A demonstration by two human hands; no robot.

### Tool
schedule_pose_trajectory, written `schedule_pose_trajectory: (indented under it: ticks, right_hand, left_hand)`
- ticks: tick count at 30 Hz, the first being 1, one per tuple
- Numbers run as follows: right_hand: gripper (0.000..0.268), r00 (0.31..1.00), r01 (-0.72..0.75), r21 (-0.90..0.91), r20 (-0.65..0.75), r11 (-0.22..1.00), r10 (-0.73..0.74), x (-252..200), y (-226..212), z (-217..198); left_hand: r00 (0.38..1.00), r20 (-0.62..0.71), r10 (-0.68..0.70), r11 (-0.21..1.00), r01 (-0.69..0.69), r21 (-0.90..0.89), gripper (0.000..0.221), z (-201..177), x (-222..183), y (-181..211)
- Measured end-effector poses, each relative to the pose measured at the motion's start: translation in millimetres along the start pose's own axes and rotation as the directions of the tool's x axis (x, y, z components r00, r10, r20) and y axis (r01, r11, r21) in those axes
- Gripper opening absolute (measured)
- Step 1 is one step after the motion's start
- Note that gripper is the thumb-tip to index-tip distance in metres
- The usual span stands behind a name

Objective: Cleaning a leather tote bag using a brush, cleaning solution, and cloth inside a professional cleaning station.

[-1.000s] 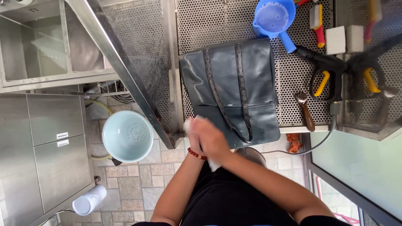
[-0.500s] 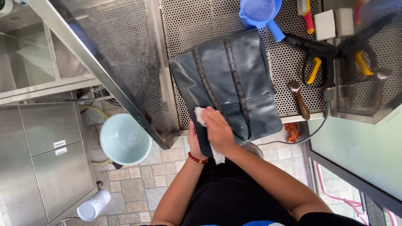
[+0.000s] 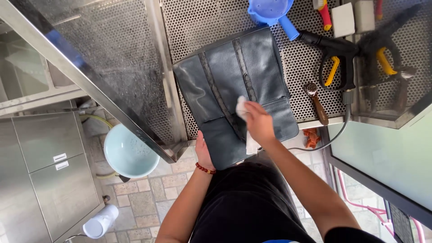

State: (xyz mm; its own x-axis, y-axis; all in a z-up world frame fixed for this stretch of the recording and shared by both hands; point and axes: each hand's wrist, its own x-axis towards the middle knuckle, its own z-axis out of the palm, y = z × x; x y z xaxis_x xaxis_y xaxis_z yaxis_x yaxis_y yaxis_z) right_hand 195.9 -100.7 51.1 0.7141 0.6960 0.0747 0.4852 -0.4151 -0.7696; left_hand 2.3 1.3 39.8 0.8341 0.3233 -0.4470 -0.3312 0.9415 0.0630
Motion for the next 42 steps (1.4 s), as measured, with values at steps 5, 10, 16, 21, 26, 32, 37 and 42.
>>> schedule_pose_trajectory:
  ticks: [5,10,16,21,26,32,37,42]
  right_hand:
    - [0.029,0.953,0.274,-0.172,0.183,0.946,-0.242,7.9,43.9,22.9]
    - [0.026,0.96,0.153,-0.264,0.268,0.952,-0.08,10.2,36.0,43.9]
    - [0.03,0.962,0.126,-0.283,0.27,0.951,-0.047,14.6,73.6,-3.3]
    - [0.029,0.981,-0.167,-0.204,-0.136,0.965,0.141,-37.7,101.0,-63.5]
    - [0.036,0.952,-0.306,-0.001,0.002,0.952,0.306,-87.5,68.4,-4.4]
    - [0.035,0.898,-0.435,0.285,0.063,0.854,0.436,-77.3,28.1,11.4]
    - [0.035,0.965,-0.246,-0.054,-0.107,0.968,0.239,-96.5,46.4,12.5]
    - [0.041,0.836,-0.543,0.032,-0.069,0.839,0.544,-76.7,-6.3,19.5]
  left_hand:
    - [0.996,-0.087,0.02,0.993,-0.01,0.115,0.068,14.2,2.1,2.0]
    - [0.996,-0.091,0.016,0.993,-0.006,0.115,0.065,-5.4,6.2,-1.6]
    - [0.997,-0.075,0.005,0.991,0.005,0.134,0.062,-11.4,5.8,2.1]
    - [0.994,-0.099,0.036,0.999,-0.033,0.031,0.076,2.5,7.4,-4.9]
    - [0.999,-0.031,-0.044,0.997,0.046,0.065,0.068,-40.8,12.5,-5.7]
    - [0.997,-0.043,0.061,0.996,-0.058,0.069,0.066,-11.9,9.5,1.7]
    - [0.993,-0.079,0.088,0.992,-0.08,0.094,0.071,-4.1,15.8,4.8]
    - [1.0,0.023,0.0,0.992,-0.003,0.125,0.069,-5.4,13.0,9.2]
